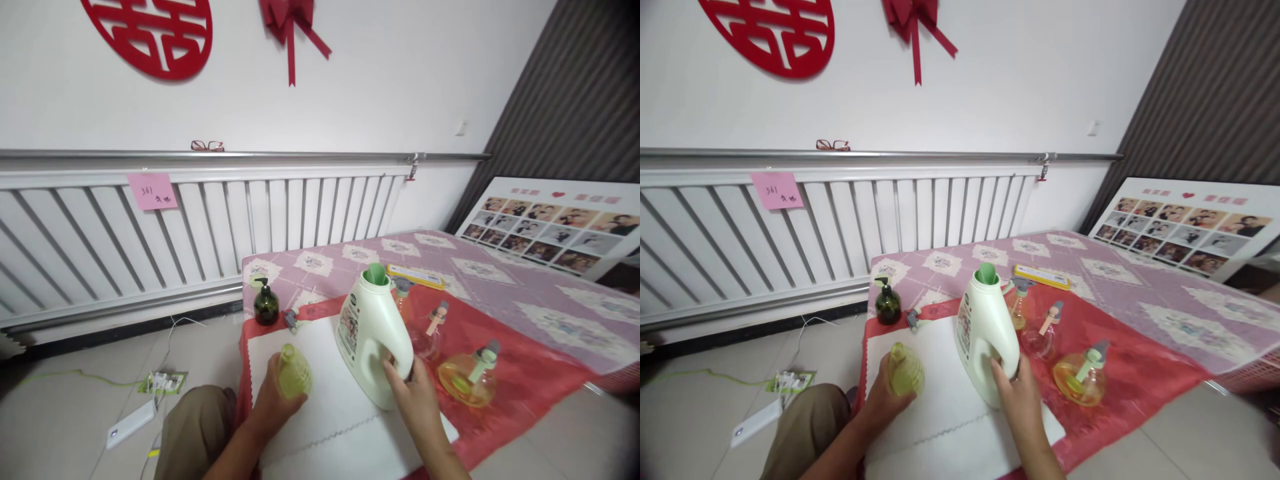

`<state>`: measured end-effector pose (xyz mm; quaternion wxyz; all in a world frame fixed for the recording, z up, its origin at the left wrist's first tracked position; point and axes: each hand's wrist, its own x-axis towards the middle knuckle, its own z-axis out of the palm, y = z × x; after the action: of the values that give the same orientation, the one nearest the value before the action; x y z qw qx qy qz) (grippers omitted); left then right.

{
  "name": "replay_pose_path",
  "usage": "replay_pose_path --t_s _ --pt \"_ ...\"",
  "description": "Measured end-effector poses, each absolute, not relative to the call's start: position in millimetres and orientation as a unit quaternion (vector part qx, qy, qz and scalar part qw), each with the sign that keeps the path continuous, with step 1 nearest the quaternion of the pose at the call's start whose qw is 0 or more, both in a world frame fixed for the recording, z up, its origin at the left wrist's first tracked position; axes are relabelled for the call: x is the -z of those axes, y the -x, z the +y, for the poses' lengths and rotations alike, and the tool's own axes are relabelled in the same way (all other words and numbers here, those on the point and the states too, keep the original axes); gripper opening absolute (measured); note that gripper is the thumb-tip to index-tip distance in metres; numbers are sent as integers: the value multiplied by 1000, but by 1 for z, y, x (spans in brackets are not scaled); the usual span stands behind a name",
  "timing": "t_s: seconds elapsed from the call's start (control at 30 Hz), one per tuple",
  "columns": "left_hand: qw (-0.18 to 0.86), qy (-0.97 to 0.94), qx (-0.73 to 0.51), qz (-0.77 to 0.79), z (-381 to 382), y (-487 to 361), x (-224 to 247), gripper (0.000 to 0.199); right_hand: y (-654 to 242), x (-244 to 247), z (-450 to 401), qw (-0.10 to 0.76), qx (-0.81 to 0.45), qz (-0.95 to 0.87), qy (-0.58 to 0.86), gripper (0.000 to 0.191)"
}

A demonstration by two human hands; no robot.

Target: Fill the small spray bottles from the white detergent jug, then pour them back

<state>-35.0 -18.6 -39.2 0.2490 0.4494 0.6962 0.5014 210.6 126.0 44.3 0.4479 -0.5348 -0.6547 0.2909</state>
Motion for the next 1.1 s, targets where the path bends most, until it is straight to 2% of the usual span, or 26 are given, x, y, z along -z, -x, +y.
replay_pose_path --t_s 0.1,0.2,0.3,0.4,0.5,0.57,0.6,0.7,0.73,0.8,0.9,1.1 --pt "268 -456 -484 697 -19 33 36 90 -225 -40 114 515 -263 -629 520 59" --pt "272 -469 -464 701 -19 30 31 89 -232 -41 97 579 -223 -639 455 44" --pt "277 -467 -459 703 -18 27 28 94 -215 -52 86 540 -224 -750 310 21" --pt "291 -452 -464 704 -20 26 28 105 -178 -63 88 486 -270 -794 245 11" --pt "320 -438 -477 691 -29 32 32 122 -143 -57 99 448 -352 -773 279 16" --pt "339 -448 -473 679 -37 43 33 126 -131 -42 104 416 -399 -754 313 20" --pt "335 -452 -470 679 -40 50 30 118 -128 -33 104 400 -420 -748 322 21" --pt "256 -454 -469 713 -36 71 12 60 -127 -7 98 376 -471 -733 317 22" --pt "207 -435 -470 740 -27 76 2 47 -128 -2 95 376 -480 -725 318 21" --pt "154 -454 -427 766 -1 80 -19 36 -130 4 91 380 -491 -713 325 20" --pt "87 -554 -281 779 52 78 -47 34 -130 3 89 383 -498 -710 318 19" --pt "82 -583 -139 796 145 81 -51 19 -124 -2 91 398 -484 -722 293 19"
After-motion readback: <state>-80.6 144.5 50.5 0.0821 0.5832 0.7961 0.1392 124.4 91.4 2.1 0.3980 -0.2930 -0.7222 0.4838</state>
